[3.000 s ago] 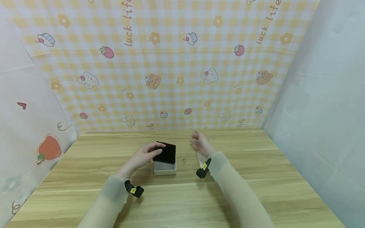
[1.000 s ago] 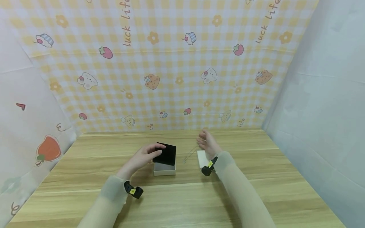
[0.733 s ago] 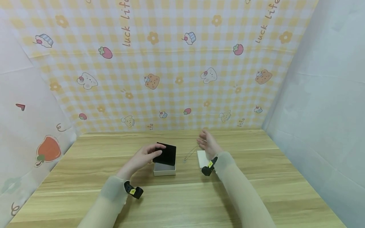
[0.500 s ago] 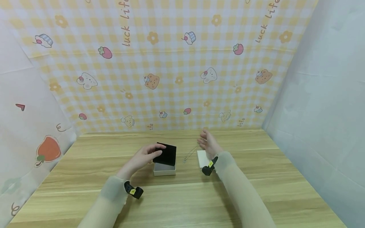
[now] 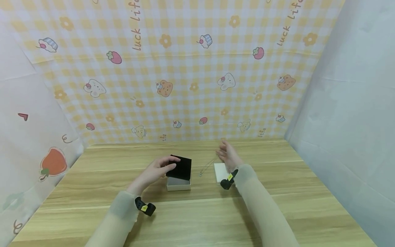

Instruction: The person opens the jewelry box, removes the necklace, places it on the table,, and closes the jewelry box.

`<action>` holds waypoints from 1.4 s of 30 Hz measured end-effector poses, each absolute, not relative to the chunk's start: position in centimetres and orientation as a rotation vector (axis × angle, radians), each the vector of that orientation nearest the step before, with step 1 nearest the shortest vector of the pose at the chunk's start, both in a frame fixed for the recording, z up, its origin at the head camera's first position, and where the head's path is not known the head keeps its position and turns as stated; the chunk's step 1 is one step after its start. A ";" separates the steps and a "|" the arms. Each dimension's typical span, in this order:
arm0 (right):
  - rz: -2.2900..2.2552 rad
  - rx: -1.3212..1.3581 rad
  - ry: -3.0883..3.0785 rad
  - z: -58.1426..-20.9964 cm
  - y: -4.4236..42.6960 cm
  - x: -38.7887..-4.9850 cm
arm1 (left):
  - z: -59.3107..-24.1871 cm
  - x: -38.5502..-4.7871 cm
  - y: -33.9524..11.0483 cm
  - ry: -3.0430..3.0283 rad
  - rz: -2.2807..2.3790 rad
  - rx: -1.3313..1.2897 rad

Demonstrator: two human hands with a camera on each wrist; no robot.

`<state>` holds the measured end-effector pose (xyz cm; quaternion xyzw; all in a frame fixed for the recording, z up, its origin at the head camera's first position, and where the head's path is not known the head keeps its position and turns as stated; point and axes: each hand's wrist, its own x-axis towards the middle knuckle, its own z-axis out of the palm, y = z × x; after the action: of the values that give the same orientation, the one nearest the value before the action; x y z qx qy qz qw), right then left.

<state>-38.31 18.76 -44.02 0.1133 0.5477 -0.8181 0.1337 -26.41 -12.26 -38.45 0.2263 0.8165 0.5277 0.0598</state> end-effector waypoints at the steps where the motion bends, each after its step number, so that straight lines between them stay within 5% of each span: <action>1: -2.374 0.330 1.585 -44.0 18.9 -38.3 | -38.5 -26.4 -12.3 2.471 1.600 0.683; 42: -2.447 0.442 1.473 -44.1 21.1 -39.2 | -41.6 -28.7 -12.6 2.464 1.599 0.735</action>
<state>-39.24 21.07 -44.12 0.1518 0.5057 -0.8399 0.1256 -28.65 -12.63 -41.60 0.2423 0.8124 0.5273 0.0570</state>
